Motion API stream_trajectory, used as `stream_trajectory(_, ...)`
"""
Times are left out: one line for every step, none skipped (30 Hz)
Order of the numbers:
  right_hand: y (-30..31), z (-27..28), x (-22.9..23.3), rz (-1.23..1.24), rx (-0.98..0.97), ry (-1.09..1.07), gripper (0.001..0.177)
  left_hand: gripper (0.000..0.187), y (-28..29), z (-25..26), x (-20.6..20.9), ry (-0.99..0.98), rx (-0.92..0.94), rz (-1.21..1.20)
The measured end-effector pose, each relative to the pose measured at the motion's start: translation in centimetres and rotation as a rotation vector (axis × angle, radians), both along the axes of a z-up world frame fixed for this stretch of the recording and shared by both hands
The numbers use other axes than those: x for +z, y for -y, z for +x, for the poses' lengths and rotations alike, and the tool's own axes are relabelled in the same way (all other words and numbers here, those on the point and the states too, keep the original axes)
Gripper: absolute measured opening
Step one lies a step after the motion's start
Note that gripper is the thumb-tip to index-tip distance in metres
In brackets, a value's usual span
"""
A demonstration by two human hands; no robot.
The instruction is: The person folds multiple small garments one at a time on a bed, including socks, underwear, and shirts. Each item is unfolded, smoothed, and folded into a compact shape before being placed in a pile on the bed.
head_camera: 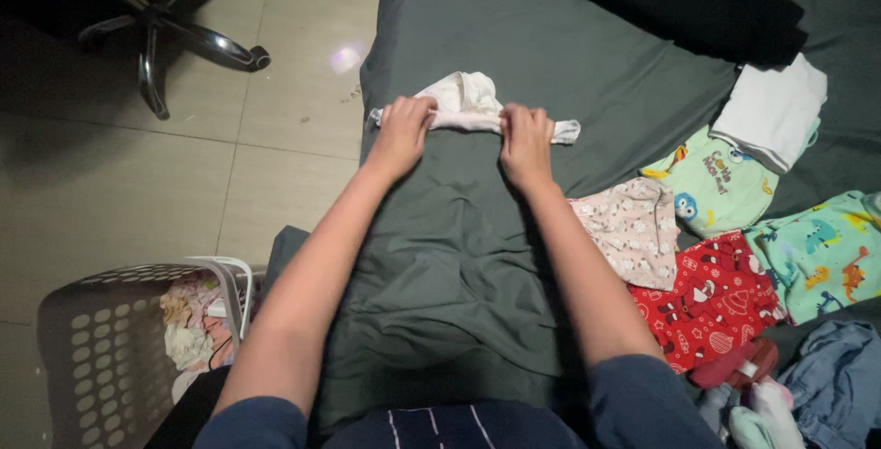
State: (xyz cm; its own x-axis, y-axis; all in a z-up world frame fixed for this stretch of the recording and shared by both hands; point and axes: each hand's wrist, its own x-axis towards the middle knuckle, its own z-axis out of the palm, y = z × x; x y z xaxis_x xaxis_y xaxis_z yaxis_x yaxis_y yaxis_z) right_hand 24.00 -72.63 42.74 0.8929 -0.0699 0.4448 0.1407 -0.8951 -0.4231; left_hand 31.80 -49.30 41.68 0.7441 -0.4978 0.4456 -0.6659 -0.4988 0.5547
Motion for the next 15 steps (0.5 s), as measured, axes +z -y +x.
stream_trajectory(0.1,0.4,0.1,0.023,-0.025,-0.032,0.013,0.023,0.1,0.6,0.4,-0.005,-0.002,0.063)
stream_trajectory(0.1,0.5,0.2,-0.059,-0.023,0.011,0.015,0.027,0.2,0.8,0.7,-0.011,-0.001,0.125)
stream_trajectory(0.0,0.6,0.2,-0.140,-0.021,0.055,0.017,0.023,0.4,0.8,0.9,0.093,-0.016,0.113)
stream_trajectory(-0.2,0.5,0.2,-0.222,-0.016,0.099,0.019,0.020,0.5,0.8,1.1,0.198,-0.028,0.101)
stream_trajectory(-0.3,0.3,0.2,-0.254,-0.001,0.132,0.017,0.018,0.7,0.7,1.2,0.304,-0.040,0.088)
stream_trajectory(-0.4,-0.1,0.1,-0.286,0.013,0.165,0.016,0.019,0.9,0.5,1.2,0.325,-0.049,0.127)
stream_trajectory(-0.5,-0.5,0.0,-0.319,0.027,0.199,0.015,0.021,1.0,0.3,1.1,0.346,-0.058,0.165)
stream_trajectory(-0.5,-0.9,-0.2,-0.302,0.057,0.220,0.018,0.024,1.2,0.1,0.9,0.364,-0.068,0.203)
stream_trajectory(-0.4,-1.3,-0.3,-0.286,0.087,0.241,0.021,0.023,1.1,-0.1,0.7,0.373,-0.064,0.144)
stream_trajectory(-0.1,-1.3,-0.2,-0.271,0.115,0.265,0.024,0.023,1.1,0.0,0.5,0.386,-0.060,0.083)
stream_trajectory(0.2,-1.0,0.0,-0.290,0.129,0.198,0.022,0.022,1.2,0.1,0.4,0.399,-0.057,0.022)
stream_trajectory(0.5,-0.8,0.2,-0.307,0.145,0.129,0.020,0.019,1.1,0.0,0.3,0.365,-0.074,0.087)
stream_trajectory(0.6,-0.8,0.6,-0.324,0.161,0.061,0.019,0.017,0.9,-0.1,0.3,0.331,-0.090,0.151)
stream_trajectory(0.8,-0.3,1.4,-0.360,0.187,-0.026,0.021,0.014,0.7,0.2,0.8,0.305,-0.106,0.216)
stream_trajectory(0.8,-0.1,2.4,-0.396,0.214,-0.114,0.023,0.017,0.3,0.2,1.4,0.292,-0.147,0.213)
